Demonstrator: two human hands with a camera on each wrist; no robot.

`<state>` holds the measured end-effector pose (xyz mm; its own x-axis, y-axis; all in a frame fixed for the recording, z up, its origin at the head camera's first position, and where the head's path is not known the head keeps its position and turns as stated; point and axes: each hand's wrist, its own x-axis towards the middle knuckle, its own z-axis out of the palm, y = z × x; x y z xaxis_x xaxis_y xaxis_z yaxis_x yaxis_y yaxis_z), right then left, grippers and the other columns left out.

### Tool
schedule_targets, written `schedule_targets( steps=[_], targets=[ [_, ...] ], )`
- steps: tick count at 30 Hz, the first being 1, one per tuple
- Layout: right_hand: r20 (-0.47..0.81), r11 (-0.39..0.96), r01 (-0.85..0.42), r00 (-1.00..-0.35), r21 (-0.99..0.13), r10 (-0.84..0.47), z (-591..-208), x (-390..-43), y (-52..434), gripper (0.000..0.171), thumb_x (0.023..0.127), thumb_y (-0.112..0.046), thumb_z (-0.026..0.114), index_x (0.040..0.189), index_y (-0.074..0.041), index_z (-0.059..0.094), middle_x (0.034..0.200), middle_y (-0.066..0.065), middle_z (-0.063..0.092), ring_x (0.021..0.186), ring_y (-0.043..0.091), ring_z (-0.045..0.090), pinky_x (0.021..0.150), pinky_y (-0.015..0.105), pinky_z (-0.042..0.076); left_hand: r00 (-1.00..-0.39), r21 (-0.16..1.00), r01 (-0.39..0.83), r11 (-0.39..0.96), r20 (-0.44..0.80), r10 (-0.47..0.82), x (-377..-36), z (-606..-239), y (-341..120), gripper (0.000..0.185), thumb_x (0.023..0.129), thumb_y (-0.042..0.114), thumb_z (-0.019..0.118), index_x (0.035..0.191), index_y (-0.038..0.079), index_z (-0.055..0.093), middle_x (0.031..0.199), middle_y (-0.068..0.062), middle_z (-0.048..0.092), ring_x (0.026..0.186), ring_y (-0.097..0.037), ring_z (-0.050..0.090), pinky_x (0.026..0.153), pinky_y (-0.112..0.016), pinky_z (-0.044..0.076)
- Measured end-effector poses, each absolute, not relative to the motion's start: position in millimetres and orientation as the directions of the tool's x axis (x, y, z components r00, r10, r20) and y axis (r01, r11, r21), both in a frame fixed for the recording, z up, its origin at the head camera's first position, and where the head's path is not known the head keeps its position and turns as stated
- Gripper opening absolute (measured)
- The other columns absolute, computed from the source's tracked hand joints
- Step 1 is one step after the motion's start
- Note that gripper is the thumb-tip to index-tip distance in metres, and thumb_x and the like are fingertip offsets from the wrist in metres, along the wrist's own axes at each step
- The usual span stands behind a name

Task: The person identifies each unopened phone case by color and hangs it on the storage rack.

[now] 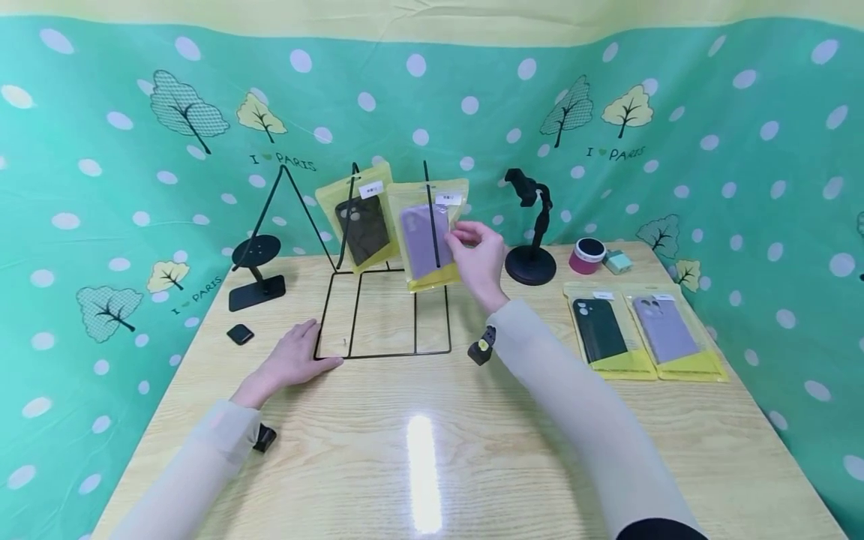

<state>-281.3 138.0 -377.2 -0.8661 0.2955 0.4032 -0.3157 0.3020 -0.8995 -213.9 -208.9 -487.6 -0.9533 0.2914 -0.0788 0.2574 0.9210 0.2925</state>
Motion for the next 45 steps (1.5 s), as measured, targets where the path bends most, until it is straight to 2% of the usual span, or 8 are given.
schedule_targets(
  steps=[13,23,32,38,45],
  targets=[
    [0.383,0.316,-0.282,-0.864,-0.906,0.327,-370,-303,138,0.020,0.083,-0.016,0.076,0.101,-0.007,0.072,0.089,0.001,0.069,0.082,0.010,0.064,0.072,0.025,0.051,-0.952,0.287,0.254,0.923,-0.091,0.291,-215,-484,-209,0.094,0.085,0.058,0.062,0.142,-0.012,0.032,0.147,-0.030,0.027,0.131,-0.052,0.024,0.102,-0.063,0.024],
    [0.359,0.339,-0.242,-0.867,-0.909,0.345,-371,-313,134,0.021,0.083,-0.019,0.076,0.100,-0.008,0.072,0.088,0.001,0.069,0.080,0.010,0.064,0.073,0.023,0.050,-0.952,0.295,0.270,0.916,-0.060,0.300,-213,-488,-209,0.091,0.085,0.053,0.065,0.140,-0.013,0.035,0.145,-0.031,0.031,0.129,-0.053,0.027,0.100,-0.064,0.027],
    [0.368,0.367,-0.240,-0.868,-0.899,0.334,-380,-313,135,0.020,0.087,-0.018,0.072,0.102,-0.004,0.071,0.093,0.003,0.067,0.088,0.014,0.060,0.077,0.025,0.047,-0.951,0.293,0.280,0.914,-0.043,0.305,-210,-487,-208,0.090,0.085,0.052,0.066,0.139,-0.013,0.036,0.144,-0.031,0.032,0.129,-0.053,0.029,0.099,-0.064,0.028],
    [0.377,0.358,-0.259,-0.872,-0.897,0.314,-381,-308,140,0.021,0.087,-0.016,0.071,0.104,-0.004,0.070,0.094,0.002,0.068,0.086,0.012,0.062,0.075,0.026,0.049,-0.953,0.295,0.272,0.916,-0.051,0.299,-210,-485,-209,0.091,0.085,0.052,0.066,0.140,-0.013,0.035,0.144,-0.031,0.031,0.129,-0.053,0.028,0.100,-0.063,0.027],
    [0.399,0.408,-0.277,-0.881,-0.870,0.254,-391,-299,158,0.019,0.089,-0.019,0.069,0.103,-0.007,0.069,0.095,0.002,0.067,0.086,0.012,0.062,0.075,0.026,0.049,-0.954,0.291,0.270,0.918,-0.053,0.297,-210,-486,-209,0.091,0.085,0.053,0.066,0.140,-0.013,0.035,0.145,-0.031,0.031,0.129,-0.053,0.028,0.100,-0.064,0.027]
  ],
)
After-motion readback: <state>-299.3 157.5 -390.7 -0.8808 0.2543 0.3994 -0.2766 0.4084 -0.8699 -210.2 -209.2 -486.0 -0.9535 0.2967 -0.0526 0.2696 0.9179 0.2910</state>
